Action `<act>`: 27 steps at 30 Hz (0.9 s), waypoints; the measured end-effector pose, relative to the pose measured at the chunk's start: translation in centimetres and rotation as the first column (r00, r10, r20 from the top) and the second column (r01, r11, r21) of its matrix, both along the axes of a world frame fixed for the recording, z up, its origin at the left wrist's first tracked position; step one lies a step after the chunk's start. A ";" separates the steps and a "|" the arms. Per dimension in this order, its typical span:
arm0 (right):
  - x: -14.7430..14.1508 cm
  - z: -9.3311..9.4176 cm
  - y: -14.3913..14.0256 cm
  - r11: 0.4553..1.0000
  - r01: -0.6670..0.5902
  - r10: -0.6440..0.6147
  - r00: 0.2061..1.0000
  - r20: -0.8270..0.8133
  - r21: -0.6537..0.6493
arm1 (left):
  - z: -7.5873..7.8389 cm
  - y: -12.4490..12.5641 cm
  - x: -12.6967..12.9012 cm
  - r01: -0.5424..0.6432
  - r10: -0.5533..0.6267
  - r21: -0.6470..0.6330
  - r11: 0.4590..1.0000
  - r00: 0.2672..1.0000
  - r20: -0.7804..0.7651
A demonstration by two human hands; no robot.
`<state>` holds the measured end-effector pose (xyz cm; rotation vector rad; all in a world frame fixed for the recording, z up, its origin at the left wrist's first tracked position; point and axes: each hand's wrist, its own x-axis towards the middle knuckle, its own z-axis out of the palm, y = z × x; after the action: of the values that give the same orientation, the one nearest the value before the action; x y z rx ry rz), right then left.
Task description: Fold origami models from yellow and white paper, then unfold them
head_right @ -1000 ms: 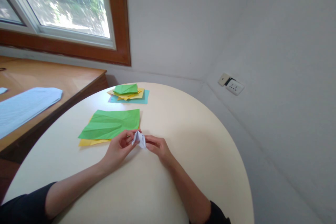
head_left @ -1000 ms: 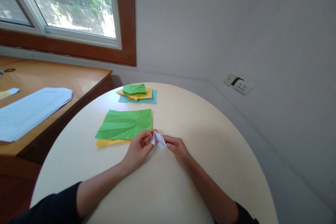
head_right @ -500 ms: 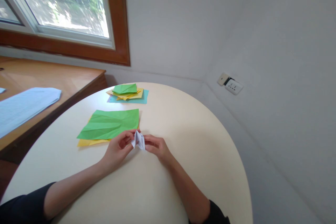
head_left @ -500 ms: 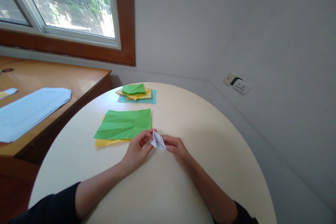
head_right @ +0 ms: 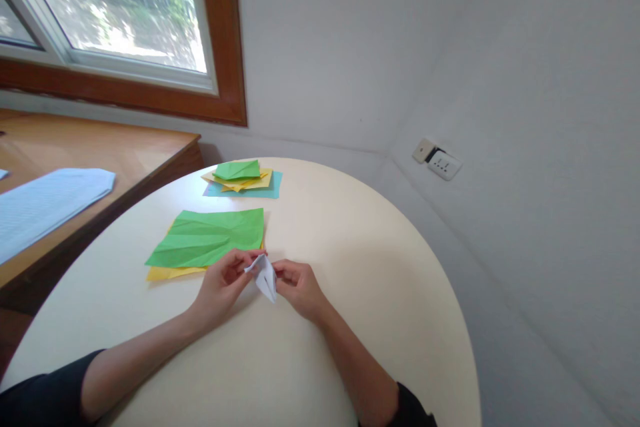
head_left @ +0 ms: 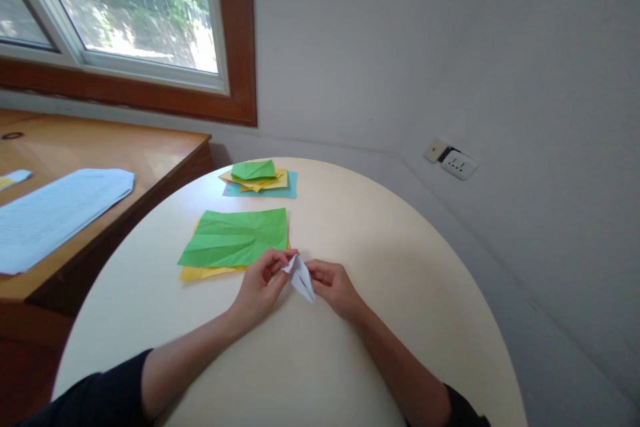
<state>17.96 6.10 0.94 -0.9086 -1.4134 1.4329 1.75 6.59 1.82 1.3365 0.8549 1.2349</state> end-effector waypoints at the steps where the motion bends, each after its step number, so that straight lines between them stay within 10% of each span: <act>1: 0.0 -0.1 0.0 1.000 0.005 -0.005 1.000 0.009 -0.005 | 0.1 0.0 0.0 -0.010 0.010 -0.005 1.000 1.000 0.004; 27: 0.0 0.1 -0.7 0.999 0.011 -0.016 0.993 0.114 0.040 | 0.6 -0.1 0.5 0.087 -0.056 -0.221 0.971 0.988 0.143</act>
<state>18.01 5.41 1.05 -0.9865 -1.5120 1.3568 2.27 6.49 2.41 1.0787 0.8174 1.1213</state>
